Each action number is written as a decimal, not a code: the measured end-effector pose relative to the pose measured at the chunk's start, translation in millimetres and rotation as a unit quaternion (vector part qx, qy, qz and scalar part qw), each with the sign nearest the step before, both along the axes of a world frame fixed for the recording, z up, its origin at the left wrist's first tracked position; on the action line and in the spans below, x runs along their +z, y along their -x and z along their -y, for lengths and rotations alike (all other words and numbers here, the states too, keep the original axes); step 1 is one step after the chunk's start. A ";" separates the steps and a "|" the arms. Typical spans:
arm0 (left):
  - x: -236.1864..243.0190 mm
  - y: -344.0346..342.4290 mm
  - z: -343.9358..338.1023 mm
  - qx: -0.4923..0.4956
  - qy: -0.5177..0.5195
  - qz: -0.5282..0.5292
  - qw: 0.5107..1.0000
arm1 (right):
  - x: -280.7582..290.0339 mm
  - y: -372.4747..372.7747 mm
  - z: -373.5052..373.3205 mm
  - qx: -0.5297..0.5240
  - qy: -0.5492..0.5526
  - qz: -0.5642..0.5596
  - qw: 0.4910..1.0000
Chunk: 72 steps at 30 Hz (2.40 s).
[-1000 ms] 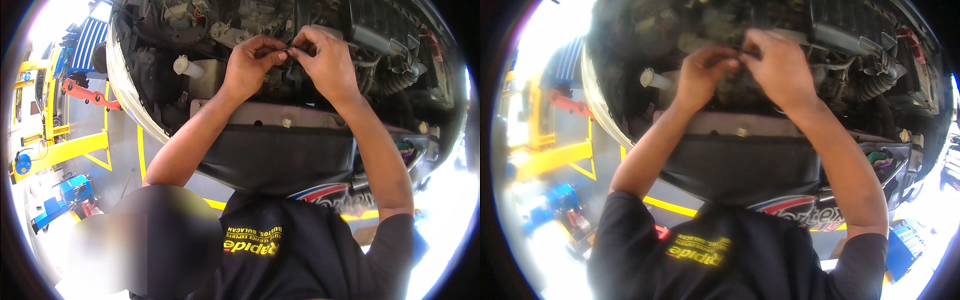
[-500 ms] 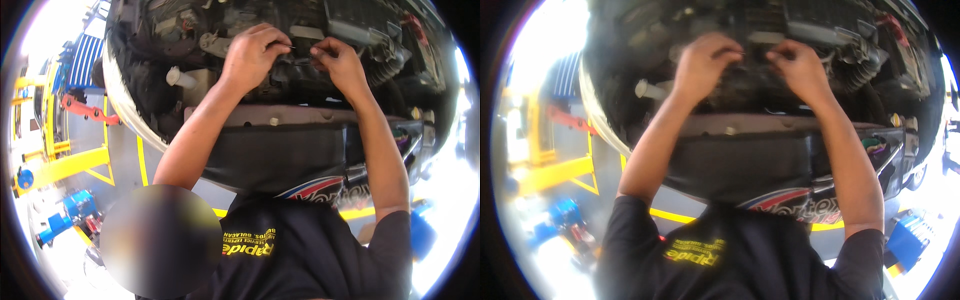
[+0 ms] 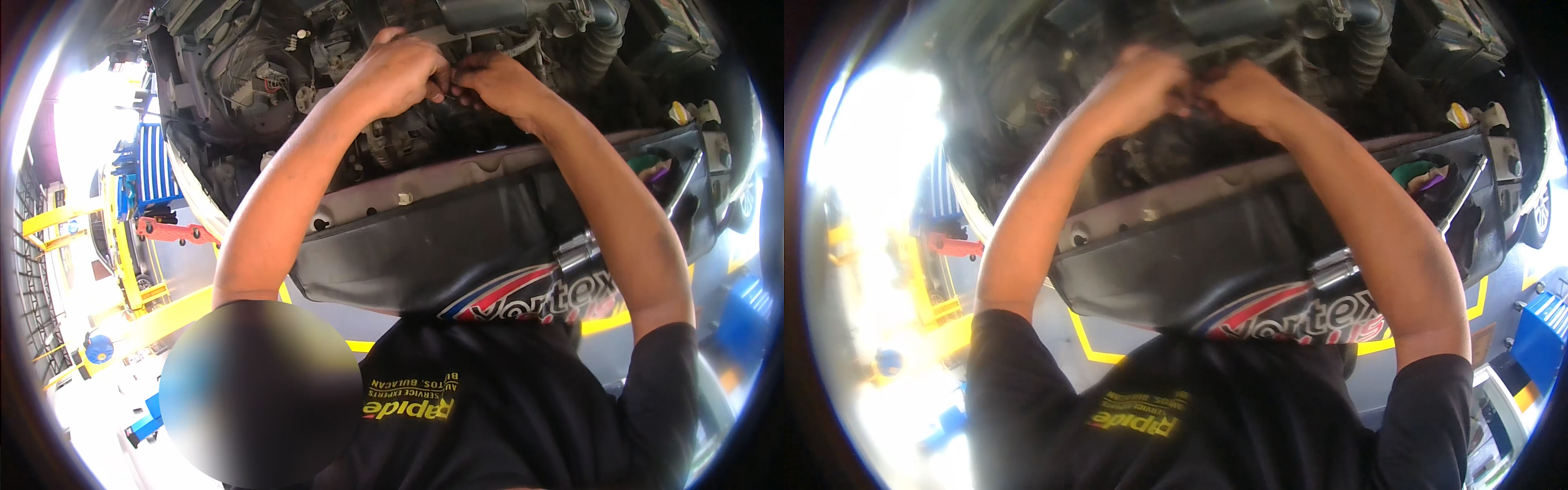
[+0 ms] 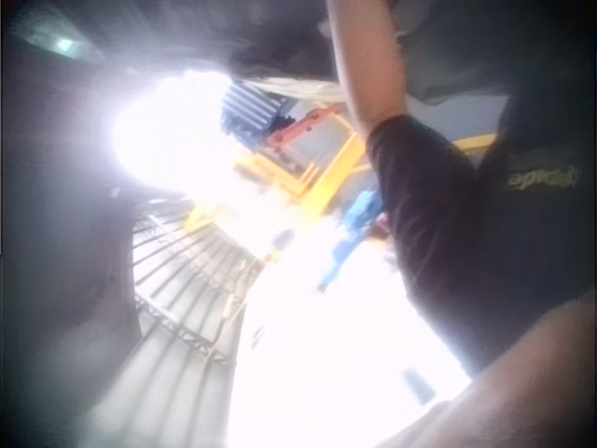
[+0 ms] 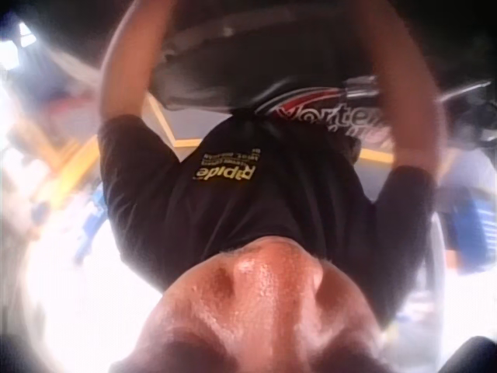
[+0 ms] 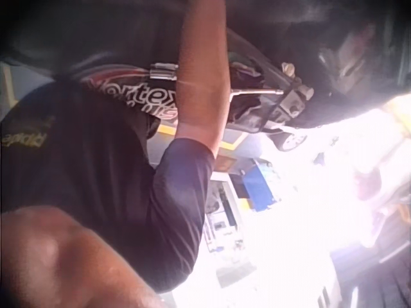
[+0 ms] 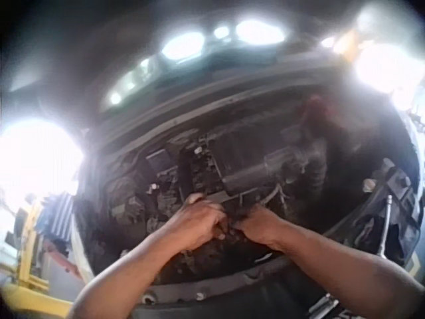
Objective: The person works under the hood of a car, using a ratchet and socket to loosen and tighten bolts on engine components. They remove a plastic cover, adjust hoses and clamps, and place tools on a nearby cart before returning to the engine bay.
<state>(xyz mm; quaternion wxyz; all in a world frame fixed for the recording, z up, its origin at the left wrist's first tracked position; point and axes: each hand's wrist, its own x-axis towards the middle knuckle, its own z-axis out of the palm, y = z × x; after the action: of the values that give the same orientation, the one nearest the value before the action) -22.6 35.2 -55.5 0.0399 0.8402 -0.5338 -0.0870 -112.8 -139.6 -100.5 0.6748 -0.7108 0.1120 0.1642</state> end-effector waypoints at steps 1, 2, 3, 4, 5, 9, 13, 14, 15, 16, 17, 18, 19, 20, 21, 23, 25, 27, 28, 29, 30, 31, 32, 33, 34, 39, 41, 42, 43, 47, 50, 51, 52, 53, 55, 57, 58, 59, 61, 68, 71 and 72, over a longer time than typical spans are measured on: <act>-3.0 1.5 -0.8 0.006 0.013 0.009 1.000 | 2.2 1.0 4.0 0.005 0.007 -0.001 1.000; -5.0 4.5 -1.8 0.014 0.029 0.018 0.999 | 4.9 2.1 5.3 0.012 0.017 -0.002 1.000; -6.5 7.0 -3.8 0.022 0.045 0.027 0.998 | 2.2 2.4 4.9 0.001 -0.008 -0.009 1.000; -7.6 9.2 -6.9 0.025 0.056 0.028 0.998 | -1.9 1.9 4.1 -0.011 -0.033 -0.016 0.999; -9.1 11.2 -9.9 0.029 0.067 0.029 0.997 | -1.1 1.5 2.2 -0.021 -0.057 -0.024 0.998; -15.6 13.6 -17.0 0.027 0.121 0.050 0.991 | 9.3 3.4 2.8 0.036 0.013 0.022 0.999; -17.5 16.1 -16.4 0.057 0.163 0.057 0.983 | -3.0 -2.6 -2.3 0.099 0.183 0.141 0.968; -16.9 19.8 -17.2 0.071 0.166 0.063 0.981 | -3.0 -4.8 -6.7 0.114 0.226 0.181 0.950; -15.8 22.3 -17.8 0.085 0.169 0.069 0.979 | -1.0 -6.5 -8.0 0.124 0.235 0.185 0.946; -13.7 22.5 -18.1 0.078 0.159 0.089 0.980 | 2.7 -9.0 -6.7 0.134 0.245 0.190 0.941; -10.9 22.3 -18.2 0.071 0.151 0.110 0.980 | 4.9 -10.0 -6.6 0.145 0.255 0.195 0.936; -8.0 22.0 -18.4 0.064 0.143 0.131 0.979 | -0.5 -11.9 -6.8 0.122 0.278 0.217 0.928; -5.5 21.8 -18.9 0.033 0.140 0.158 0.977 | -7.9 -15.1 -6.3 0.098 0.302 0.238 0.918; -4.0 23.0 -20.7 0.045 0.129 0.158 0.978 | -12.2 -16.6 -9.8 0.080 0.324 0.260 0.906; -4.5 22.8 -23.0 0.057 0.118 0.159 0.979 | -3.7 -15.7 -15.2 0.077 0.340 0.240 0.906; -2.1 20.3 -25.7 0.064 0.097 0.153 0.981 | 13.7 -12.8 -20.5 0.067 0.374 0.197 0.904; 1.3 20.2 -25.6 0.056 0.076 0.157 0.983 | -0.4 -19.6 -23.9 0.085 0.453 0.251 0.851; 2.2 23.1 -23.5 0.039 0.082 0.182 0.979 | -24.9 -27.9 -25.8 0.065 0.489 0.293 0.819; 1.7 21.3 -21.7 0.020 0.090 0.183 0.979 | -41.4 -29.8 -26.8 0.035 0.488 0.307 0.816; -1.0 18.4 -22.9 0.005 0.097 0.182 0.979 | -43.1 -29.0 -30.2 0.010 0.484 0.322 0.813; -2.9 16.8 -24.4 -0.011 0.104 0.181 0.978 | -43.6 -31.0 -30.9 0.034 0.462 0.315 0.829; -3.5 16.4 -26.6 -0.012 0.113 0.171 0.979 | -43.3 -35.4 -31.0 0.058 0.438 0.308 0.843; -4.1 15.1 -28.4 -0.015 0.123 0.161 0.979 | -37.5 -38.1 -31.1 0.080 0.415 0.299 0.855; -5.0 14.4 -29.2 -0.018 0.134 0.152 0.979 | -32.7 -37.4 -32.1 0.083 0.390 0.279 0.873; -6.7 14.2 -28.8 -0.016 0.140 0.152 0.978 | -28.6 -34.4 -33.9 0.085 0.365 0.259 0.890; -11.7 13.8 -31.4 -0.003 0.166 0.153 0.974 | -12.1 -23.9 -30.3 0.122 0.302 0.241 0.914; -15.4 11.2 -33.1 0.004 0.175 0.147 0.973 | -2.5 -18.1 -23.9 0.162 0.262 0.225 0.924; -16.1 10.2 -32.7 0.005 0.181 0.144 0.973 | -4.6 -18.3 -26.4 0.156 0.285 0.221 0.919; -16.1 10.2 -32.5 0.010 0.171 0.149 0.974 | -9.9 -18.2 -31.1 0.151 0.307 0.218 0.914; -14.2 1.8 -37.7 0.033 0.127 0.162 0.978 | 4.9 -9.9 -38.0 0.143 0.334 0.256 0.896; -14.3 -7.0 -36.1 0.036 0.117 0.168 0.978 | -14.9 -13.2 -37.6 0.077 0.350 0.266 0.895; -11.7 -8.4 -34.1 0.033 0.109 0.163 0.980 | -16.1 -13.3 -38.5 0.066 0.376 0.273 0.883; -7.8 -9.9 -33.0 0.029 0.101 0.159 0.982 | -17.4 -11.4 -39.7 0.055 0.402 0.279 0.870; -3.6 -11.3 -31.0 0.016 0.082 0.159 0.984 | -14.7 -7.0 -39.8 0.042 0.431 0.282 0.856; 5.1 -13.8 -28.0 -0.010 0.045 0.160 0.986 | -7.5 -1.8 -40.7 0.079 0.471 0.283 0.831; 5.6 -15.0 -26.9 -0.042 0.009 0.217 0.975 | 0.7 2.2 -41.2 0.096 0.480 0.275 0.827; 5.7 -15.1 -26.5 -0.056 -0.009 0.245 0.968 | 5.7 4.5 -40.9 0.095 0.470 0.266 0.836; 6.8 -12.8 -22.7 -0.072 -0.009 0.261 0.963 | 7.9 5.9 -39.5 0.092 0.461 0.255 0.845; 10.2 -2.7 -18.1 -0.101 -0.009 0.293 0.951 | -4.9 -4.1 -33.3 0.114 0.426 0.239 0.865; 0.3 12.4 -42.8 -0.091 0.121 0.247 0.957 | -13.9 -11.5 -39.1 0.173 0.399 0.129 0.891; -2.8 11.5 -45.2 -0.080 0.133 0.251 0.955 | -27.1 -13.7 -39.9 0.177 0.420 0.175 0.873; -3.1 9.8 -45.8 -0.078 0.132 0.247 0.957 | -27.6 -11.9 -35.8 0.165 0.412 0.187 0.876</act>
<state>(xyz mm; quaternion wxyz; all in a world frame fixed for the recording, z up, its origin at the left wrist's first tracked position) -32.4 81.0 -58.6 0.0100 0.7785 -0.5977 0.1914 -100.9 -103.7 -128.1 0.2925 -0.9501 -0.0777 0.0758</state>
